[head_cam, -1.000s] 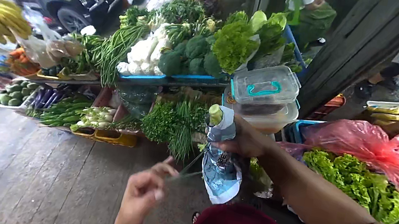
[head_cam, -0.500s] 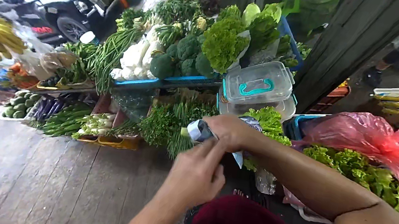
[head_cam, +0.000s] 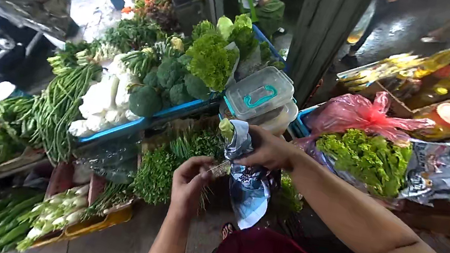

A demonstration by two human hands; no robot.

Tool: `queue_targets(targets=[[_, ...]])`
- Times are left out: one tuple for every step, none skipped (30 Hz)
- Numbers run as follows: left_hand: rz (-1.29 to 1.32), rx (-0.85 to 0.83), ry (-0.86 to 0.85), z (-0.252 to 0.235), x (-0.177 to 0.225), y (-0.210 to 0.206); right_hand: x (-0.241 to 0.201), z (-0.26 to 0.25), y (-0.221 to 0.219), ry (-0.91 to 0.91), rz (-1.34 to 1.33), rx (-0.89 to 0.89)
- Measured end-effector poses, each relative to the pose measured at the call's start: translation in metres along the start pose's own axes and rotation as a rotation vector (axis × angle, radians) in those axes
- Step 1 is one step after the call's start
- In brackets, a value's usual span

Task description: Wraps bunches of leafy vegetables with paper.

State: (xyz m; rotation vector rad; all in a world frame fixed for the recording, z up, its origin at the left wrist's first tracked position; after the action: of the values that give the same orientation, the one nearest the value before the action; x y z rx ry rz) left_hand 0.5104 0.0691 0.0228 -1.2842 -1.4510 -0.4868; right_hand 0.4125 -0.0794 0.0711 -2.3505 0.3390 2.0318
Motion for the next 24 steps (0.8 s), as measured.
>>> queue_targets(targets=[[0.107, -0.021, -0.022, -0.005, 0.009, 0.002, -0.005, 0.004, 0.000, 0.029, -0.010, 0.036], [0.217, -0.058, -0.032, -0.010, 0.017, 0.001, -0.008, 0.009, -0.001, 0.051, -0.011, 0.072], [0.340, -0.072, -0.020, -0.016, 0.018, 0.002, -0.012, 0.015, -0.002, 0.069, 0.008, 0.110], [0.446, -0.061, 0.025, -0.026, 0.012, 0.003, -0.018, 0.020, -0.002, 0.098, 0.073, 0.141], [0.546, -0.051, 0.087, -0.038, 0.004, 0.003, -0.024, 0.024, -0.003, 0.131, 0.182, 0.156], [0.605, -0.085, 0.147, -0.050, 0.001, -0.001, -0.028, 0.028, -0.004, 0.150, 0.346, 0.168], [0.574, -0.181, 0.184, -0.061, 0.004, -0.012, -0.031, 0.031, -0.004, 0.139, 0.542, 0.181], [0.461, -0.290, 0.212, -0.071, 0.011, -0.027, -0.030, 0.033, -0.001, 0.090, 0.738, 0.184], [0.267, -0.375, 0.236, -0.078, 0.018, -0.042, -0.025, 0.036, 0.002, 0.005, 0.912, 0.161], [0.035, -0.434, 0.264, -0.082, 0.022, -0.058, -0.016, 0.039, 0.006, -0.115, 1.039, 0.106], [-0.202, -0.493, 0.278, -0.082, 0.023, -0.076, -0.005, 0.042, 0.012, -0.243, 1.107, 0.044], [-0.432, -0.544, 0.260, -0.079, 0.022, -0.095, 0.004, 0.048, 0.019, -0.341, 1.130, 0.025], [-0.642, -0.580, 0.203, -0.075, 0.019, -0.116, 0.011, 0.054, 0.027, -0.408, 1.140, 0.032], [-0.806, -0.606, 0.113, -0.070, 0.014, -0.137, 0.017, 0.061, 0.036, -0.469, 1.131, 0.039], [-0.914, -0.610, 0.005, -0.063, 0.008, -0.154, 0.021, 0.067, 0.045, -0.522, 1.114, 0.036], [-0.948, -0.572, -0.120, -0.056, 0.002, -0.167, 0.026, 0.075, 0.055, -0.537, 1.111, 0.020], [-0.916, -0.507, -0.229, -0.051, -0.005, -0.172, 0.030, 0.084, 0.067, -0.513, 1.114, 0.019], [-0.870, -0.434, -0.313, -0.047, -0.013, -0.173, 0.031, 0.094, 0.080, -0.498, 1.081, 0.029], [-0.845, -0.359, -0.356, -0.047, -0.023, -0.170, 0.030, 0.105, 0.095, -0.531, 0.993, 0.057], [-0.845, -0.285, -0.348, -0.050, -0.036, -0.163, 0.030, 0.114, 0.109, -0.564, 0.891, 0.097], [-0.848, -0.213, -0.295, -0.056, -0.052, -0.156, 0.034, 0.121, 0.121, -0.589, 0.772, 0.139], [-0.843, -0.150, -0.213, -0.064, -0.068, -0.149, 0.039, 0.126, 0.132, -0.596, 0.625, 0.202], [-0.828, -0.102, -0.137, -0.072, -0.082, -0.144, 0.045, 0.130, 0.143, -0.595, 0.452, 0.271], [-0.828, -0.068, -0.117, -0.079, -0.091, -0.144, 0.051, 0.133, 0.154, -0.584, 0.256, 0.347]])
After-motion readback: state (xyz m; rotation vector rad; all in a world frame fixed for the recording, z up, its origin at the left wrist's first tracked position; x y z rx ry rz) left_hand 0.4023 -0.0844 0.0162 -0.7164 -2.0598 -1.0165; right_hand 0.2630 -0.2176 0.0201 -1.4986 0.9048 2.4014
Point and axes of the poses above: each hand's wrist, its own z-axis away from the middle knuckle, its own y-axis out of the back of the hand, x = y × z, the point moved 9 cm from there along -z, towards the middle knuckle, and after that the axes turned 6 degrees about z, right-handed, at the moved point
